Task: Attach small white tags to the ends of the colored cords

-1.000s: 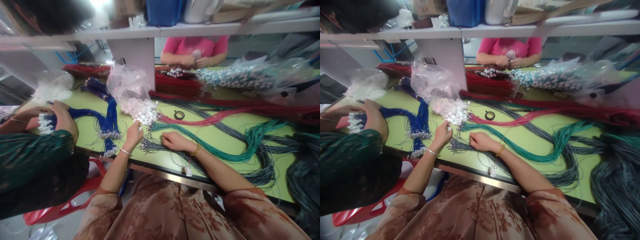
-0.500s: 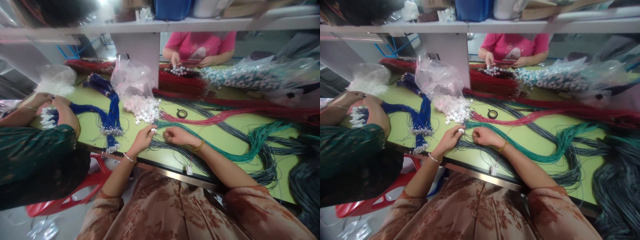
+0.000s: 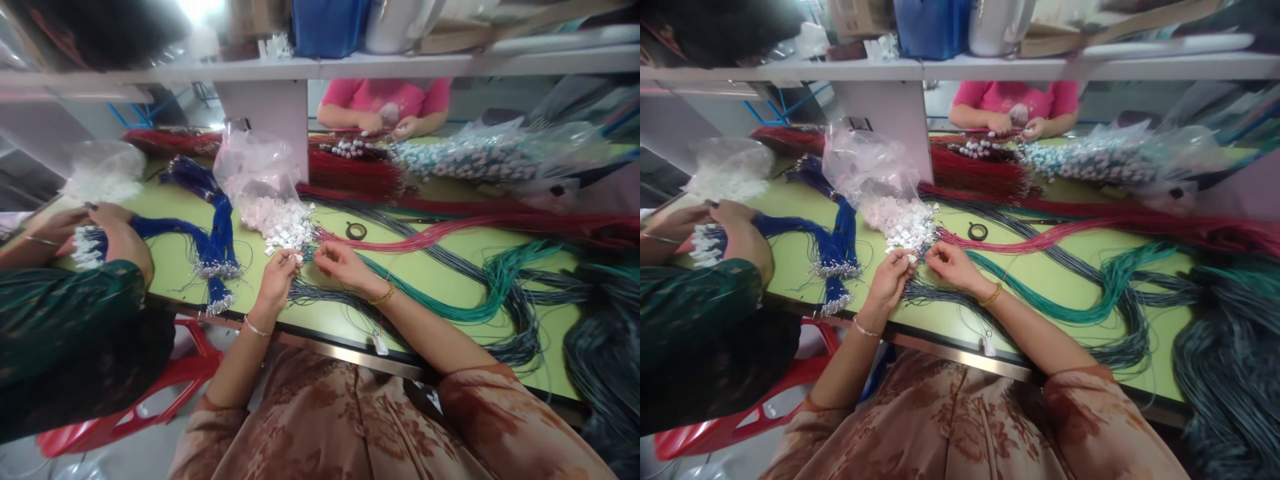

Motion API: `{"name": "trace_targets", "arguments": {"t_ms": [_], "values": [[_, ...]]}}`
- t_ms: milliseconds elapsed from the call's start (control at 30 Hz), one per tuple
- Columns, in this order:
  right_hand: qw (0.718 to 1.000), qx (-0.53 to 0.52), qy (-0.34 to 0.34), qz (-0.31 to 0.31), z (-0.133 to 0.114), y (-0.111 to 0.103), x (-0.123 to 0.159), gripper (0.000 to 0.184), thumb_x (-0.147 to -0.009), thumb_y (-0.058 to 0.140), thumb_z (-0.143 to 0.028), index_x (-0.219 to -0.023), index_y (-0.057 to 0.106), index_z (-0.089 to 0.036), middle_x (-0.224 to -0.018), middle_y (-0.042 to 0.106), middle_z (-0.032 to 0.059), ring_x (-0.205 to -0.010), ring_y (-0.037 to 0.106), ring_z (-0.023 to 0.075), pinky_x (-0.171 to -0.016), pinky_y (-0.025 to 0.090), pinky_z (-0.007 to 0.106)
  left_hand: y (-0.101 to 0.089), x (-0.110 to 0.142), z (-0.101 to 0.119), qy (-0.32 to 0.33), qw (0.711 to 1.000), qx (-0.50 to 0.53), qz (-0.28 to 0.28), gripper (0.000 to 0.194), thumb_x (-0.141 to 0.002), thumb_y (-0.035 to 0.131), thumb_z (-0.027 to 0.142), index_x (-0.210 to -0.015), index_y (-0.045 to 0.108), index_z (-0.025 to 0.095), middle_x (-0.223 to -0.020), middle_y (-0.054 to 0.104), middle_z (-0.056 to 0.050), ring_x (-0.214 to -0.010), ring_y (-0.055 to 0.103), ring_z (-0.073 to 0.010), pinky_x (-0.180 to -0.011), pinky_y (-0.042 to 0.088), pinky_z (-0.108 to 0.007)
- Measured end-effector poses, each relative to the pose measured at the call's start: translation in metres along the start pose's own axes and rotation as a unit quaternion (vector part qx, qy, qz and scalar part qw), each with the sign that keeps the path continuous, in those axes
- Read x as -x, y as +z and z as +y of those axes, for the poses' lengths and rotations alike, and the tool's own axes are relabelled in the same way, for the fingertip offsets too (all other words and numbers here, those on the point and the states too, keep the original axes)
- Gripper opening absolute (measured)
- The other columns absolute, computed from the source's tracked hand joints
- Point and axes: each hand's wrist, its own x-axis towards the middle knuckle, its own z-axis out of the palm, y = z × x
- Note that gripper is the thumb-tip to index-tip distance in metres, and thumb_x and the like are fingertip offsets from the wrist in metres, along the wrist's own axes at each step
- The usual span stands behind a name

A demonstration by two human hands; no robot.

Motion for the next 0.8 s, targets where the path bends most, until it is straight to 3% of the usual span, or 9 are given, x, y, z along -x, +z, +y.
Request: {"name": "trace_targets", "arguments": {"t_ms": [100, 233, 533, 800], "values": [[0.998, 0.04, -0.03, 0.031, 0.0, 0.005, 0.003, 0.022, -0.081, 0.057, -0.037, -0.074, 0.054, -0.016, -0.065, 0.049, -0.0034, -0.058, 0.04, 0.0085, -0.055, 0.032, 0.022, 0.006, 0.001, 0.0, -0.068, 0.992, 0.104, -0.022, 0.018, -0.074, 0.07, 0.023, -0.09, 0.065, 0.014, -0.083, 0.063, -0.003, -0.066, 0.054, -0.0073, -0.063, 0.044, -0.019], [0.992, 0.113, -0.02, 0.052, 0.001, 0.005, 0.009, 0.02, -0.08, 0.054, -0.031, -0.068, 0.054, -0.015, -0.059, 0.045, -0.0044, -0.056, 0.035, 0.008, -0.054, 0.028, 0.022, 0.01, 0.003, -0.001, -0.1, 0.983, 0.152, -0.035, 0.018, -0.075, 0.07, 0.02, -0.091, 0.067, 0.013, -0.084, 0.065, -0.005, -0.066, 0.055, -0.0078, -0.062, 0.045, -0.02], [0.987, 0.152, 0.011, 0.043, 0.011, 0.002, 0.01, 0.018, -0.077, 0.051, -0.028, -0.065, 0.055, -0.015, -0.057, 0.046, -0.004, -0.055, 0.038, 0.0081, -0.052, 0.028, 0.022, 0.014, 0.005, -0.006, -0.084, 0.99, 0.112, -0.027, 0.025, -0.07, 0.076, 0.024, -0.091, 0.069, 0.013, -0.081, 0.066, -0.004, -0.063, 0.054, -0.0063, -0.061, 0.045, -0.018], [0.984, 0.171, -0.004, 0.055, 0.018, 0.002, 0.01, 0.017, -0.076, 0.051, -0.027, -0.063, 0.052, -0.016, -0.058, 0.049, -0.0033, -0.056, 0.039, 0.0087, -0.053, 0.029, 0.022, 0.021, 0.009, -0.019, -0.042, 0.996, 0.068, 0.04, 0.028, -0.067, 0.08, 0.029, -0.088, 0.069, 0.014, -0.073, 0.063, 0.0, -0.06, 0.052, -0.0056, -0.057, 0.042, -0.018]]}}
